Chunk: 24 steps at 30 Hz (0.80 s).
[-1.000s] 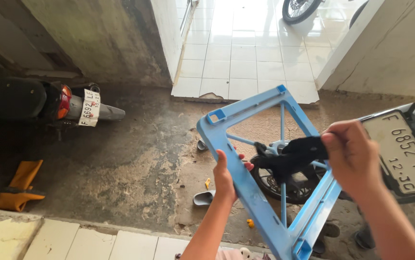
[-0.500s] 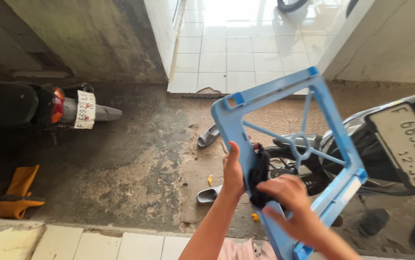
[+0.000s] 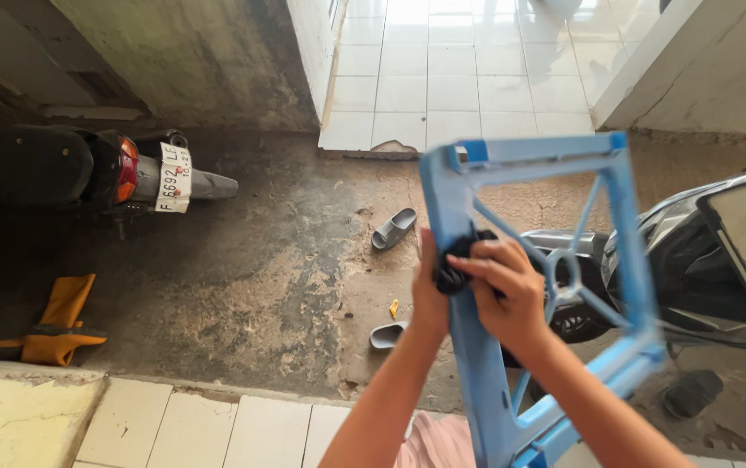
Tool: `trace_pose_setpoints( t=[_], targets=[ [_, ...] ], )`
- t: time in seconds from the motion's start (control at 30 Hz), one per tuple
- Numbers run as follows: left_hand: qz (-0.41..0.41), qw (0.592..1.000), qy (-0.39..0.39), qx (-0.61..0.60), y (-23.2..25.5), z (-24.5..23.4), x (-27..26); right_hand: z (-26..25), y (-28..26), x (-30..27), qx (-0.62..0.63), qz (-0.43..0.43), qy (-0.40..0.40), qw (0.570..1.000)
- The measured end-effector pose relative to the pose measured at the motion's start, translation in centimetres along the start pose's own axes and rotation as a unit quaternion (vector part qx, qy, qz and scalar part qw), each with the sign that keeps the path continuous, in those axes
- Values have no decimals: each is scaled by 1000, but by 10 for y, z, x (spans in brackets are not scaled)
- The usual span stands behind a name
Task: The person wrings a cloth in a bucket and then wipes down the surfaces and edges of a blue plastic frame by hand.
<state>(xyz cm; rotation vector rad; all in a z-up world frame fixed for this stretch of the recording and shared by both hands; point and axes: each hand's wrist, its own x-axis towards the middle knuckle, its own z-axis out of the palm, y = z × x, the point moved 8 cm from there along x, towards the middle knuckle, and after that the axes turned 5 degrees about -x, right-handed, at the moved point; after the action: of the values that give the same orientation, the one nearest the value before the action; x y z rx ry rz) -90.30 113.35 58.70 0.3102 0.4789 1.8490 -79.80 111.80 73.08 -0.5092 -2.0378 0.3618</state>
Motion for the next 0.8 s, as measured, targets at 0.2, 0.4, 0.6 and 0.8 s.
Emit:
trace_pose_setpoints(
  t=[0.2, 0.4, 0.6, 0.8],
  targets=[
    [17, 990, -20, 136, 13, 8, 11, 3, 11, -11, 55, 53, 55, 996],
    [20, 978, 37, 207, 74, 23, 30, 37, 16, -68, 102, 36, 20, 994],
    [62, 959, -39, 273, 99, 48, 31, 70, -5, -119, 137, 73, 72, 985],
    [40, 942, -84, 322, 75, 42, 20, 40, 58, -32, 104, 184, 253, 944]
  ],
)
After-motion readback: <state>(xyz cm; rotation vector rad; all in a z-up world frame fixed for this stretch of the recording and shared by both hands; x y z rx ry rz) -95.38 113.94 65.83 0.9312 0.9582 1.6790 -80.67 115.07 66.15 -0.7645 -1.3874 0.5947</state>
